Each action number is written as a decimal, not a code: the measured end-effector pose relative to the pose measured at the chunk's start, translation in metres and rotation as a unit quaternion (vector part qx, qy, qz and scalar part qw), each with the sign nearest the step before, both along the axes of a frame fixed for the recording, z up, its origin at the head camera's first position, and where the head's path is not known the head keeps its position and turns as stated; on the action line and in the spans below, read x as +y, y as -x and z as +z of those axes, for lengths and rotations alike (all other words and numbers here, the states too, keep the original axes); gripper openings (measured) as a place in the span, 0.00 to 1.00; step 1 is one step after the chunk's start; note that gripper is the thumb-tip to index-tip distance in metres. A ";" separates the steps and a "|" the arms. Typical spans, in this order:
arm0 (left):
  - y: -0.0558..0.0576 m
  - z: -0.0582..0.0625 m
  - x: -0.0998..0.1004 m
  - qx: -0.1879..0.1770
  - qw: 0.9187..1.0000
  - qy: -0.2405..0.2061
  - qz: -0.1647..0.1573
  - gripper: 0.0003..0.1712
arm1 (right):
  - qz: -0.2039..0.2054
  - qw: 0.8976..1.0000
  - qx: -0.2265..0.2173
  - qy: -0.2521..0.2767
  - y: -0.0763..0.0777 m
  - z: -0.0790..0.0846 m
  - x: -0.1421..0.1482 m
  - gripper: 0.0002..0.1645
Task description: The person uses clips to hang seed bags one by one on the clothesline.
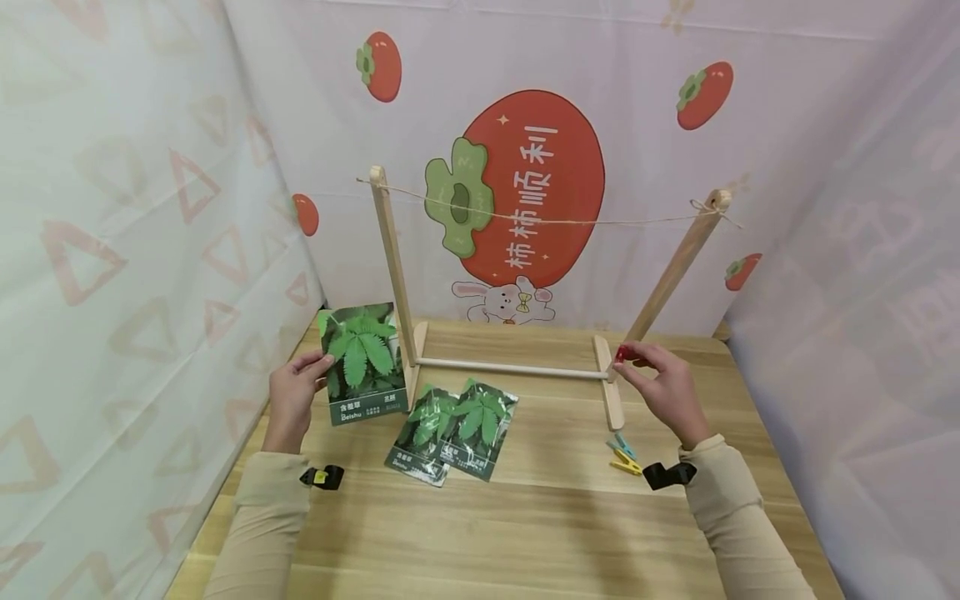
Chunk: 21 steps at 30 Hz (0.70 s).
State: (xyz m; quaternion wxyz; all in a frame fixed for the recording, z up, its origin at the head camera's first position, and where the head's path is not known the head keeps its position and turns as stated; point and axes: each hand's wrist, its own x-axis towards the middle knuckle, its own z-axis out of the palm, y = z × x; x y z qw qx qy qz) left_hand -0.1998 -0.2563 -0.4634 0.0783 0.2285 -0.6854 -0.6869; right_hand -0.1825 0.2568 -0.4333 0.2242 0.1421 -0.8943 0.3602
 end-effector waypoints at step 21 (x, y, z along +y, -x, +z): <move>0.009 0.044 0.028 0.087 0.996 0.003 -0.035 0.09 | 0.056 0.994 0.064 0.066 0.012 0.066 -0.003 0.16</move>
